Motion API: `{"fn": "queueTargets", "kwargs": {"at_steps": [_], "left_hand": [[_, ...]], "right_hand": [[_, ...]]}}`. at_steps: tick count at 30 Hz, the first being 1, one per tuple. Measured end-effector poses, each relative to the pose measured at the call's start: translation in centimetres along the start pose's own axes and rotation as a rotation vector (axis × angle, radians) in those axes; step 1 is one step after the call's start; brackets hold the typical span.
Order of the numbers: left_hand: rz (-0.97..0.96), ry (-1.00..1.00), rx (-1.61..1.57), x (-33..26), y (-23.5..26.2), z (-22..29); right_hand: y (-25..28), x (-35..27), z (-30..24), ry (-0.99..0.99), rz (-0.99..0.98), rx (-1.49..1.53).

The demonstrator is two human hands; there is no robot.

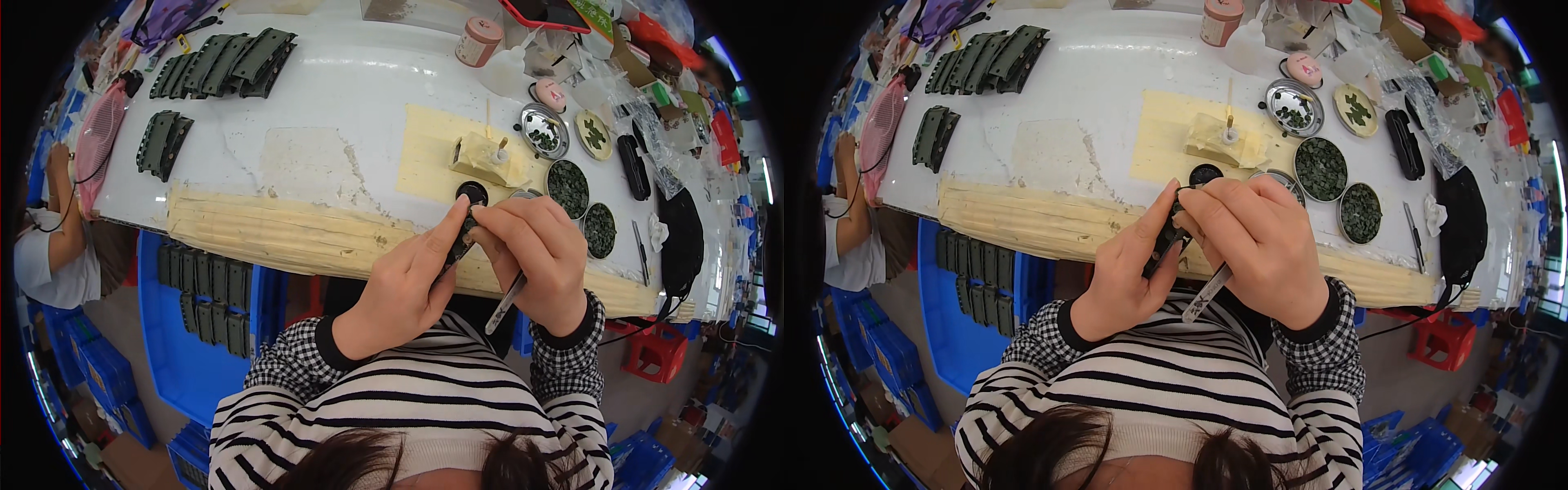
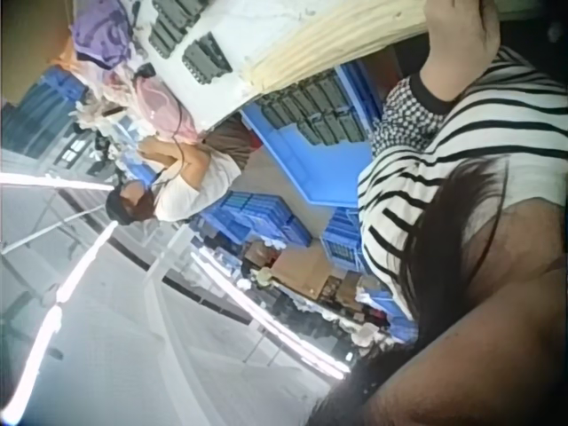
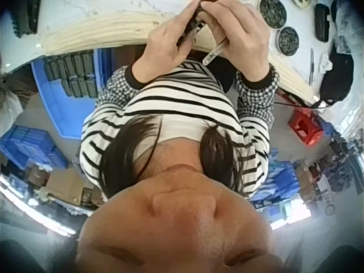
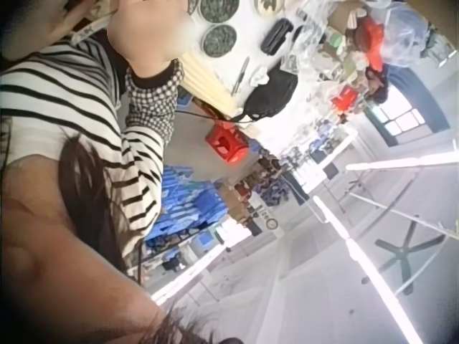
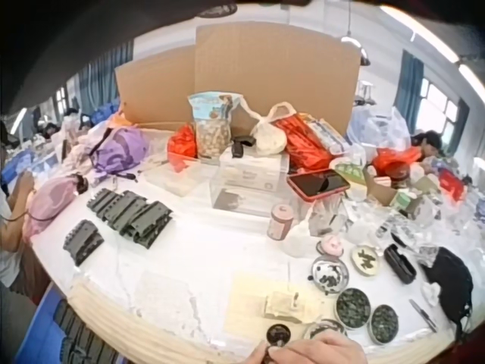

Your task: Assembling small plastic toy tanks by attaching small components using tweezers.

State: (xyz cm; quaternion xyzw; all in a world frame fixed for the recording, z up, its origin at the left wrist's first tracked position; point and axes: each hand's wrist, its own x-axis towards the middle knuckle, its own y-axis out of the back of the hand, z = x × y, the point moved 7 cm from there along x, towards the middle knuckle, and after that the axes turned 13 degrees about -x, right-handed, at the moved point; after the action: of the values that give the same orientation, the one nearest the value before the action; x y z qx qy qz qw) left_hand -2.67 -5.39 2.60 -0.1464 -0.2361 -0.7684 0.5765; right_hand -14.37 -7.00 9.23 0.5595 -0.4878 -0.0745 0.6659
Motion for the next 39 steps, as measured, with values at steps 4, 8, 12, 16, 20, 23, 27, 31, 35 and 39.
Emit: {"fn": "queueTargets", "kwargs": {"at_steps": [4, 8, 12, 16, 20, 23, 27, 31, 35, 39], "left_hand": [[-0.010, 0.091, -0.125, -0.1, 0.1, -0.8], [0.003, 0.213, -0.455, -0.8, 0.0, -2.2], [-0.004, 0.242, -0.571, -1.2, 0.1, -3.0], [0.017, 0.241, -0.650, -1.2, 0.2, -3.0], [0.012, 0.224, -0.638, -1.2, 0.2, -2.9], [0.023, 0.211, -0.618, -1.3, 0.4, -2.9], [0.019, 0.184, -0.568, -1.5, 0.4, -2.8], [0.026, 0.168, -0.535, -1.7, 0.4, -2.9], [0.046, 0.150, -0.593, -1.8, 0.1, -2.8], [0.023, 0.160, -0.693, -1.3, 0.1, -2.5]], "right_hand": [[0.1, -0.1, 0.5, -0.100, 0.060, 0.048], [0.9, -0.9, 1.4, -0.292, 0.126, 0.161], [1.0, -1.4, 1.9, -0.316, 0.118, 0.125], [1.0, -1.5, 1.9, -0.293, 0.115, 0.138], [0.9, -1.4, 1.8, -0.235, 0.103, 0.127], [0.8, -1.2, 1.6, -0.198, 0.082, 0.122], [0.9, -0.9, 1.3, -0.153, 0.040, 0.095], [1.0, -0.6, 0.8, -0.124, 0.015, 0.061], [1.2, -0.6, 0.5, -0.107, 0.017, 0.049], [1.4, -0.4, 0.5, -0.111, -0.001, 0.045]]}}
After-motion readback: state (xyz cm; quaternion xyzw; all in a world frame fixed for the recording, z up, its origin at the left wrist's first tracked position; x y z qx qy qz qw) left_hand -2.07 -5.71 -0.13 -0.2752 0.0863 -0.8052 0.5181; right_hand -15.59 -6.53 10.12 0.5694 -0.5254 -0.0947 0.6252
